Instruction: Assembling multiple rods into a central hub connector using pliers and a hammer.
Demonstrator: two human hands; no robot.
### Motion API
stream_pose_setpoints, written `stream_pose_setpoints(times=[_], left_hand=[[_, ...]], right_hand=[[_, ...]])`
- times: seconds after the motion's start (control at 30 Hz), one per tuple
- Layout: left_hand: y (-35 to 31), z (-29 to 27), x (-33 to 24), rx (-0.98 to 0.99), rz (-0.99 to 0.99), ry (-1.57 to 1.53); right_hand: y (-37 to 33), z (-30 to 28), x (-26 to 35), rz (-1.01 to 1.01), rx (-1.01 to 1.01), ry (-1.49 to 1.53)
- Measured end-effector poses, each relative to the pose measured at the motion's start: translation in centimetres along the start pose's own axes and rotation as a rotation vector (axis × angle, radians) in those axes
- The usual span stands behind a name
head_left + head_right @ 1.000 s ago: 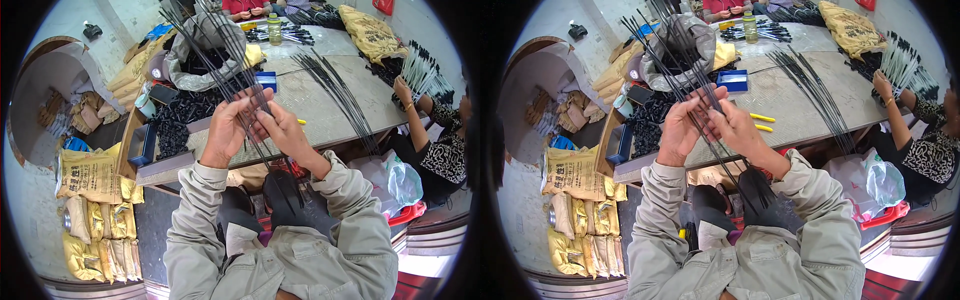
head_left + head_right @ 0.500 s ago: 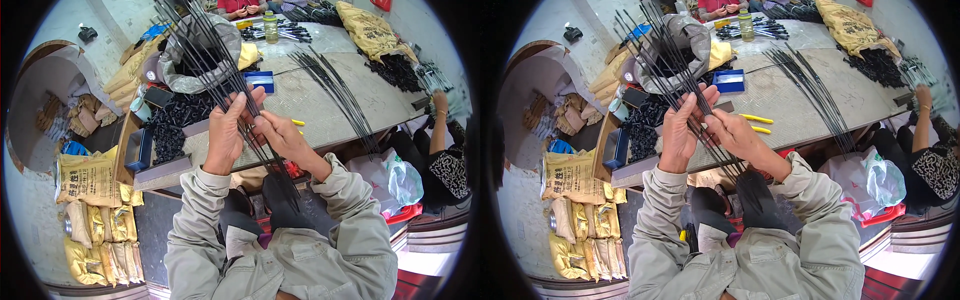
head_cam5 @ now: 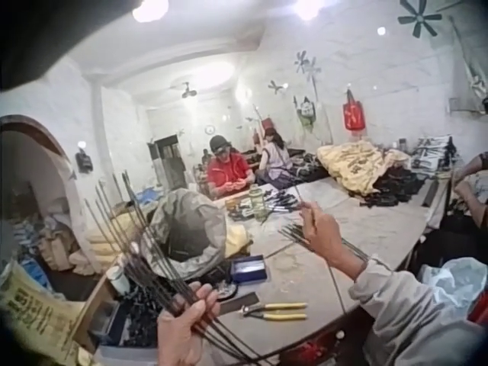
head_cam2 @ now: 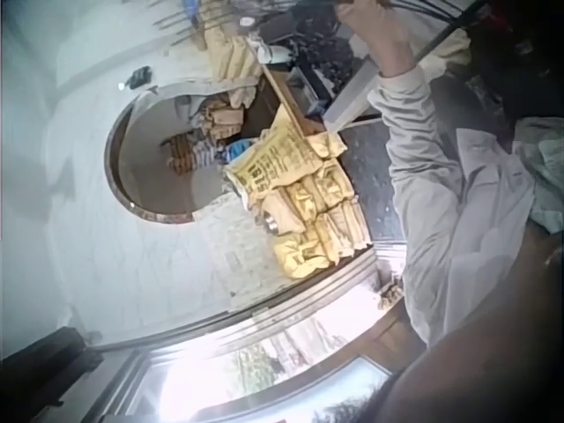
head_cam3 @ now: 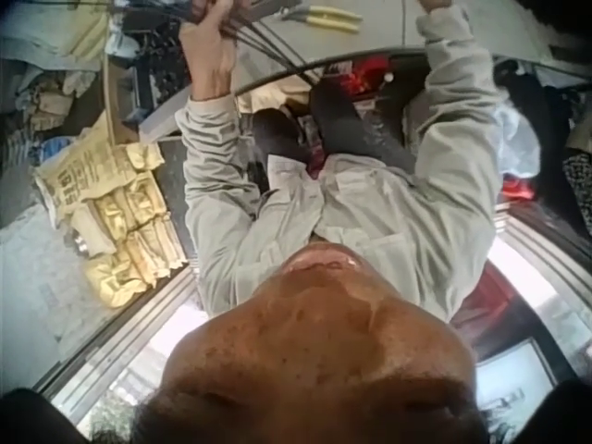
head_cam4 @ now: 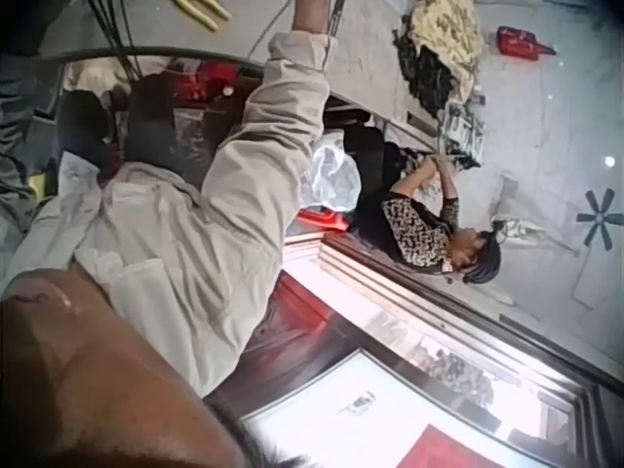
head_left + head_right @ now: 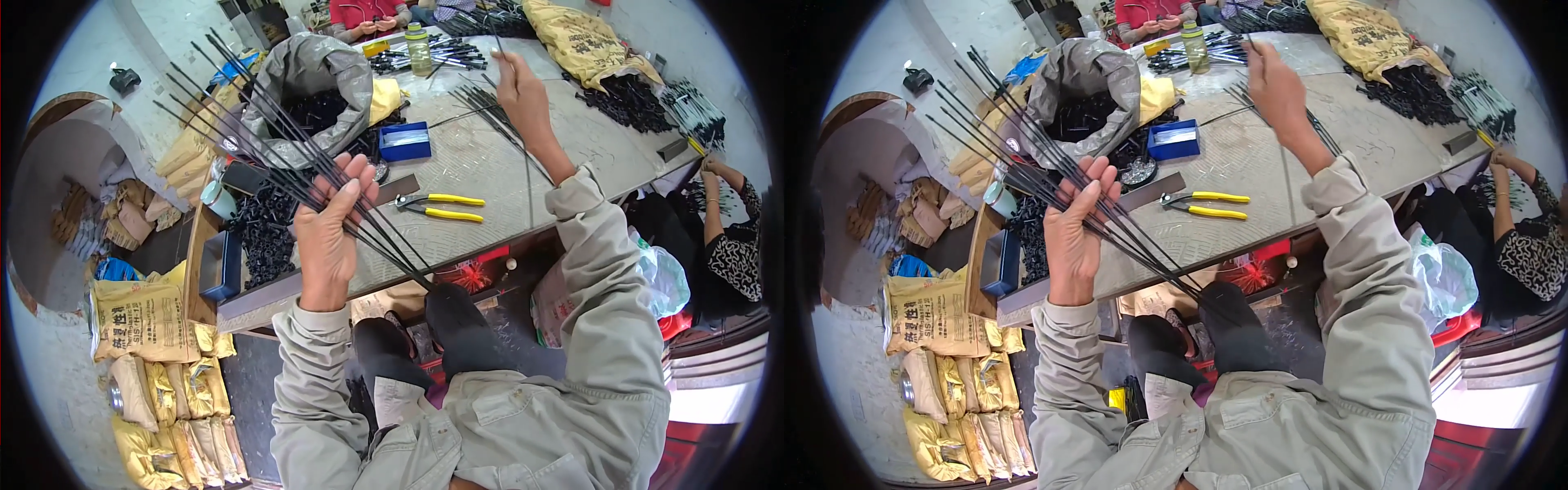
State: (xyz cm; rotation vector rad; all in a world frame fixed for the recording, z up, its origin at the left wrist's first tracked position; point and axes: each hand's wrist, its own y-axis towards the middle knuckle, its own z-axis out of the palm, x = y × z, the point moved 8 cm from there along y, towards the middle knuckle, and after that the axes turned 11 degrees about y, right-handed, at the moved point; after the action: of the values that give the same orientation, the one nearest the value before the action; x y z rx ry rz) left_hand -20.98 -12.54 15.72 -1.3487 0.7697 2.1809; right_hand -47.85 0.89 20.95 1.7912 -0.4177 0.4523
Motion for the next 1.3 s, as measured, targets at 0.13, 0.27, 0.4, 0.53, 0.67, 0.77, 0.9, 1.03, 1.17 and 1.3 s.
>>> stream_pose_setpoints(times=[0.13, 0.27, 0.4, 0.53, 0.67, 0.77, 0.9, 1.03, 1.17, 1.3], left_hand=[[0.1, 0.2, 0.0, 0.031, 0.001, -0.004], [-0.3, -0.7, 0.1, 0.0, -0.034, 0.009], [-0.8, 0.2, -0.2, 0.01, -0.036, 0.014], [-0.6, 1.1, -0.2, 0.004, -0.052, 0.03], [-0.3, 1.3, -0.2, 0.026, -0.042, 0.018], [-0.2, 1.3, 0.4, 0.052, -0.054, -0.037], [-0.8, 2.4, 0.9, 0.127, -0.078, -0.046], [-1.2, 2.7, 1.2, 0.15, -0.078, -0.112], [-2.7, 1.7, 0.2, 0.167, -0.042, 0.019], [-4.4, -1.9, -2.0, 0.347, -0.024, 0.949]], right_hand=[[-8.4, 2.0, -15.0, 0.134, 0.483, -0.563], [-12.6, 2.5, -16.4, 0.17, 0.738, -0.663], [-9.0, -1.0, -17.9, 0.094, 0.473, -0.76], [-11.0, -1.3, -22.8, 0.396, 0.559, -0.693], [-12.9, 0.2, -20.4, 0.206, 0.512, -0.443], [-13.4, 0.8, -18.7, 0.262, 0.675, -0.437], [-10.7, 0.0, -7.6, 0.084, 0.517, -0.132], [-16.2, 4.4, 9.1, 0.489, 0.949, 0.841], [-20.3, 6.1, 15.9, 0.755, 0.995, 1.25], [-18.9, 4.3, 17.1, 0.871, 0.889, 1.247]])
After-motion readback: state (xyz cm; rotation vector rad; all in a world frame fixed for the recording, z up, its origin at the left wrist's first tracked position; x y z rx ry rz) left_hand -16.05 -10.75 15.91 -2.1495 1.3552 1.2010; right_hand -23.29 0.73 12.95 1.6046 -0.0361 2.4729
